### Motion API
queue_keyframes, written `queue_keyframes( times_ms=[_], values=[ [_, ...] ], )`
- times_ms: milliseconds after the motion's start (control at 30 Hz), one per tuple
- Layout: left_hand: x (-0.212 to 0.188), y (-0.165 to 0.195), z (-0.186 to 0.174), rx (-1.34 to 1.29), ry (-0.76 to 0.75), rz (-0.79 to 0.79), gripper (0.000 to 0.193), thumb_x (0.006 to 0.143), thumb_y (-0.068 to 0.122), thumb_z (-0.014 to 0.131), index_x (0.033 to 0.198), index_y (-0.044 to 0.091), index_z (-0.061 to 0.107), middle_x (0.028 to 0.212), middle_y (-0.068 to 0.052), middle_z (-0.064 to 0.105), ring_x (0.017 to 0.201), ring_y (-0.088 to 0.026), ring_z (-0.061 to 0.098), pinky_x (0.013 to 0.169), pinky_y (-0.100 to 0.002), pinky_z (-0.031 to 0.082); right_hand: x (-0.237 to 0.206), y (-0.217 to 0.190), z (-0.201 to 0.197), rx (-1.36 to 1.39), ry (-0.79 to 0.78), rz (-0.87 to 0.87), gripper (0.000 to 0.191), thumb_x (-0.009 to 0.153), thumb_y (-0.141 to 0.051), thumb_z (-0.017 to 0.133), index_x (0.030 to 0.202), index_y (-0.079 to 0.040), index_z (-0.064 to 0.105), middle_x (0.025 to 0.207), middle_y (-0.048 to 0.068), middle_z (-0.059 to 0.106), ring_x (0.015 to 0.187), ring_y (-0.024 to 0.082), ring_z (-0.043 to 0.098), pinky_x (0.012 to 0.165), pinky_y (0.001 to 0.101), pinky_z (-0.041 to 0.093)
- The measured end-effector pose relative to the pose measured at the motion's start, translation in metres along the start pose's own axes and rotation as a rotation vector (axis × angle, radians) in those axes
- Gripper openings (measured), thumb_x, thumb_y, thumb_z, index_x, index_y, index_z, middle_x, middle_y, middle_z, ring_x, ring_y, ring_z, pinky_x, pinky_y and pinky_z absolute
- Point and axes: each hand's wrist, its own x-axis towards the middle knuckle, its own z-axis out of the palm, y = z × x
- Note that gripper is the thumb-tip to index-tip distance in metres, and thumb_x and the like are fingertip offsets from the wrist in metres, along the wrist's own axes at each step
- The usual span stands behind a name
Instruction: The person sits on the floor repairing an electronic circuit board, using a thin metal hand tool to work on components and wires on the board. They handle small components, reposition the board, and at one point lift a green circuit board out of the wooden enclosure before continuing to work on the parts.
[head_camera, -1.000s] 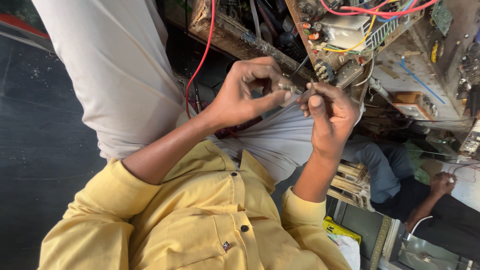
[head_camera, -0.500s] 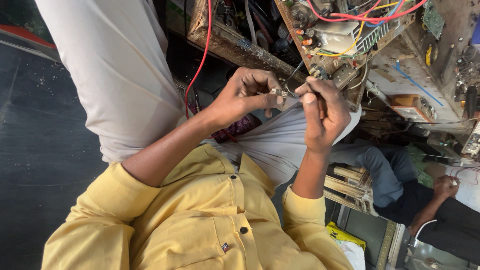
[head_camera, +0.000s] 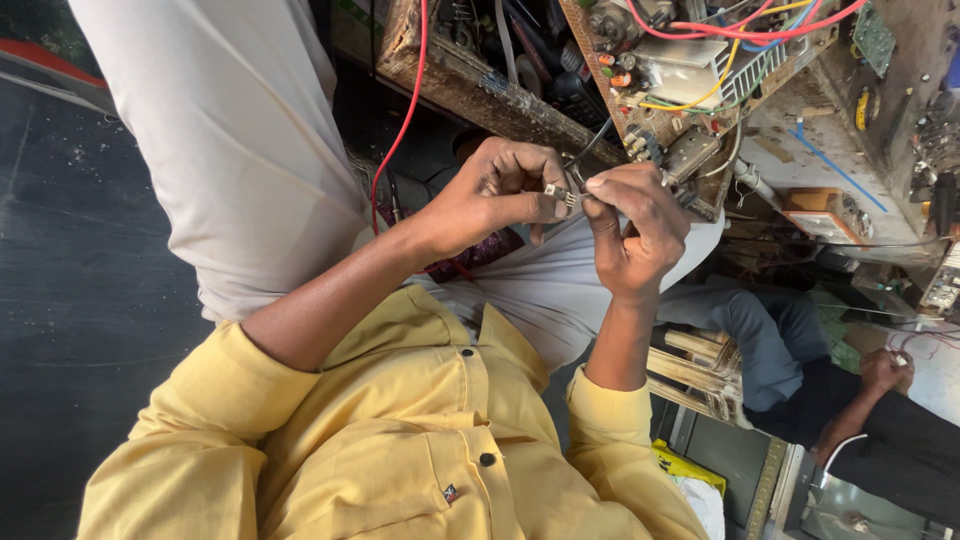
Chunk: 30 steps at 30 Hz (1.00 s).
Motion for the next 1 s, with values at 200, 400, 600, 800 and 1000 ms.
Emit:
queue_keyframes(
  times_ms=[200, 400, 600, 800, 1000],
  values=[
    [0.0, -0.001, 0.0, -0.025, -0.02, -0.001, 0.004, 0.094, 0.003, 0.067, 0.092, -0.001, 0.065, 0.086, -0.003, 0.065, 0.079, -0.01, 0.063, 0.068, -0.028, 0.057, -0.001, 0.001, 0.0, -0.007, -0.011, -0.018, 0.016, 0.099, -0.006, 0.076, 0.11, -0.001, 0.066, 0.097, 0.012, 0.07, 0.089, 0.027, 0.067, 0.073, 0.0332, 0.053],
    [-0.001, -0.004, -0.001, -0.006, -0.044, -0.01, 0.006, 0.095, 0.003, 0.067, 0.096, -0.002, 0.066, 0.086, -0.005, 0.065, 0.077, -0.011, 0.063, 0.069, -0.028, 0.057, -0.003, 0.001, 0.002, -0.017, -0.017, -0.018, 0.015, 0.1, -0.006, 0.077, 0.109, -0.001, 0.066, 0.097, 0.012, 0.07, 0.089, 0.028, 0.067, 0.075, 0.0343, 0.054],
    [-0.002, -0.002, 0.002, 0.014, -0.061, 0.011, 0.01, 0.098, 0.004, 0.065, 0.103, -0.004, 0.067, 0.093, -0.006, 0.066, 0.082, -0.011, 0.064, 0.073, -0.028, 0.058, -0.004, 0.002, -0.002, -0.029, -0.01, 0.008, 0.014, 0.098, -0.008, 0.077, 0.106, -0.001, 0.067, 0.094, 0.012, 0.07, 0.087, 0.027, 0.067, 0.073, 0.0335, 0.053],
    [-0.001, -0.001, 0.003, 0.015, -0.073, 0.036, 0.015, 0.105, 0.007, 0.061, 0.104, -0.006, 0.068, 0.096, -0.006, 0.066, 0.083, -0.012, 0.065, 0.075, -0.028, 0.059, -0.005, 0.004, -0.006, 0.019, -0.029, 0.023, 0.015, 0.099, -0.009, 0.077, 0.106, -0.001, 0.067, 0.094, 0.012, 0.07, 0.087, 0.027, 0.067, 0.073, 0.0329, 0.053],
    [-0.002, -0.006, 0.002, -0.003, -0.104, 0.046, 0.014, 0.103, 0.006, 0.062, 0.103, -0.007, 0.067, 0.1, -0.007, 0.065, 0.09, -0.012, 0.064, 0.076, -0.029, 0.062, -0.011, 0.005, -0.007, 0.099, -0.044, 0.065, 0.018, 0.096, -0.012, 0.079, 0.104, -0.002, 0.067, 0.091, 0.01, 0.069, 0.086, 0.025, 0.065, 0.069, 0.0303, 0.049]
  ],
)
